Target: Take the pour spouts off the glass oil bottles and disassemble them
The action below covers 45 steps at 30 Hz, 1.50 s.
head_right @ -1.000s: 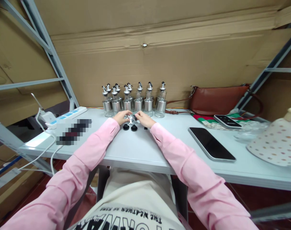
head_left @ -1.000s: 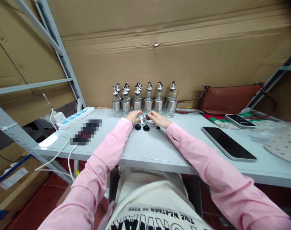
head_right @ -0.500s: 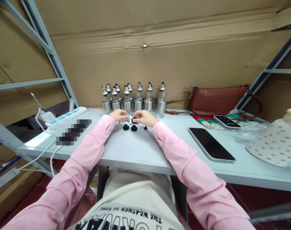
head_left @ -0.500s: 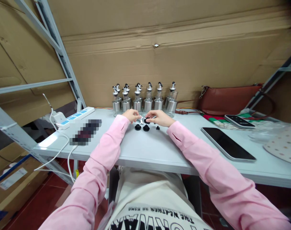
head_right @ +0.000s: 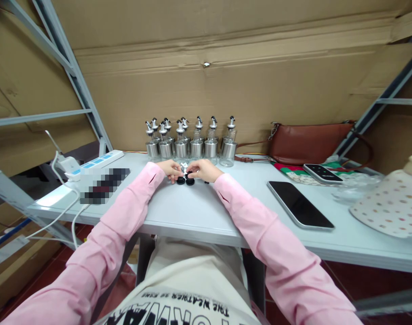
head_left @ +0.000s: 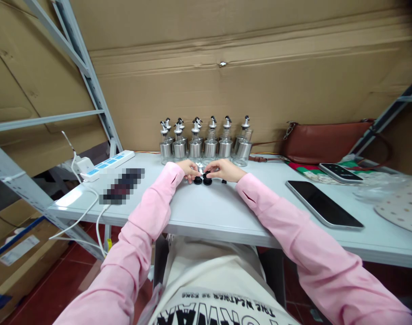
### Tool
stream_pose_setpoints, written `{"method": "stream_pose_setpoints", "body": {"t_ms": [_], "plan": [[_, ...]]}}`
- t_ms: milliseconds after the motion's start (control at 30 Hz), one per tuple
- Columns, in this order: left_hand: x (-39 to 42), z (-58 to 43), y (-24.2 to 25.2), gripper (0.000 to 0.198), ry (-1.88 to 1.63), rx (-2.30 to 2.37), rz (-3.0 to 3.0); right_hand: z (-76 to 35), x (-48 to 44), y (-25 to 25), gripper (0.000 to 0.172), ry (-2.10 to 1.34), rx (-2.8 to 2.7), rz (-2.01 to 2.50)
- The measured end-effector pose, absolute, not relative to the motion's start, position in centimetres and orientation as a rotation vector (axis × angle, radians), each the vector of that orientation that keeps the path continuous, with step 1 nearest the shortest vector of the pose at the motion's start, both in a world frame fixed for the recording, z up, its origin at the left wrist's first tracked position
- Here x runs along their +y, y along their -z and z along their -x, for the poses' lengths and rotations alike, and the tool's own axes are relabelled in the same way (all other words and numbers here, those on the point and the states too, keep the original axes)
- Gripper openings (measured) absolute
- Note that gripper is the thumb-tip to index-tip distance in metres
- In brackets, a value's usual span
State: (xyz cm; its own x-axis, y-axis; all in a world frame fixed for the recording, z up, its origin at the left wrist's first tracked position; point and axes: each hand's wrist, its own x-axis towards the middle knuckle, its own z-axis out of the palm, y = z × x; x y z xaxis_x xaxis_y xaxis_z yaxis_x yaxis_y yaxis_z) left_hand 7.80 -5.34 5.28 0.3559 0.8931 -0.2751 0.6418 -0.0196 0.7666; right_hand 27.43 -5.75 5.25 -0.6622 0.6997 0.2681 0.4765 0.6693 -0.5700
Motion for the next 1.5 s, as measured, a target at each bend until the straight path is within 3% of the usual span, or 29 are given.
{"method": "stream_pose_setpoints", "body": {"t_ms": [300,533,667,800,933,1167,1333,1500], "plan": [[-5.3,-8.0,-5.2,0.031,-0.333,1.383,-1.783,-27.2,-5.9,-5.4,0.023,-0.453,-2.557,0.884],[-5.3,-8.1,-5.1,0.026,-0.362,1.348,-1.782,-27.0,-6.4,-5.6,0.027,-0.522,-2.514,1.005],[-5.0,-8.0,-5.2,0.018,-0.563,1.468,-1.907,-27.2,-6.4,-5.9,0.026,-0.587,-2.290,1.112],[-4.5,-7.5,-5.1,0.006,-0.743,1.677,-2.190,-27.4,-5.8,-5.7,0.031,-0.275,-2.159,1.353],[-4.2,-7.3,-4.5,0.016,-0.624,1.713,-2.300,-27.5,-5.0,-4.3,0.036,-0.023,-2.354,1.430],[-4.1,-7.7,-4.2,0.020,-0.563,1.629,-2.340,-26.9,-4.6,-3.5,0.030,-0.127,-2.524,1.296],[-3.9,-7.8,-4.1,0.021,-0.565,1.609,-2.365,-26.7,-5.0,-3.7,0.040,-0.225,-2.396,1.284],[-3.5,-7.9,-3.3,0.017,-0.616,1.641,-2.413,-26.6,-5.3,-4.1,0.021,-0.251,-2.411,1.278]]}}
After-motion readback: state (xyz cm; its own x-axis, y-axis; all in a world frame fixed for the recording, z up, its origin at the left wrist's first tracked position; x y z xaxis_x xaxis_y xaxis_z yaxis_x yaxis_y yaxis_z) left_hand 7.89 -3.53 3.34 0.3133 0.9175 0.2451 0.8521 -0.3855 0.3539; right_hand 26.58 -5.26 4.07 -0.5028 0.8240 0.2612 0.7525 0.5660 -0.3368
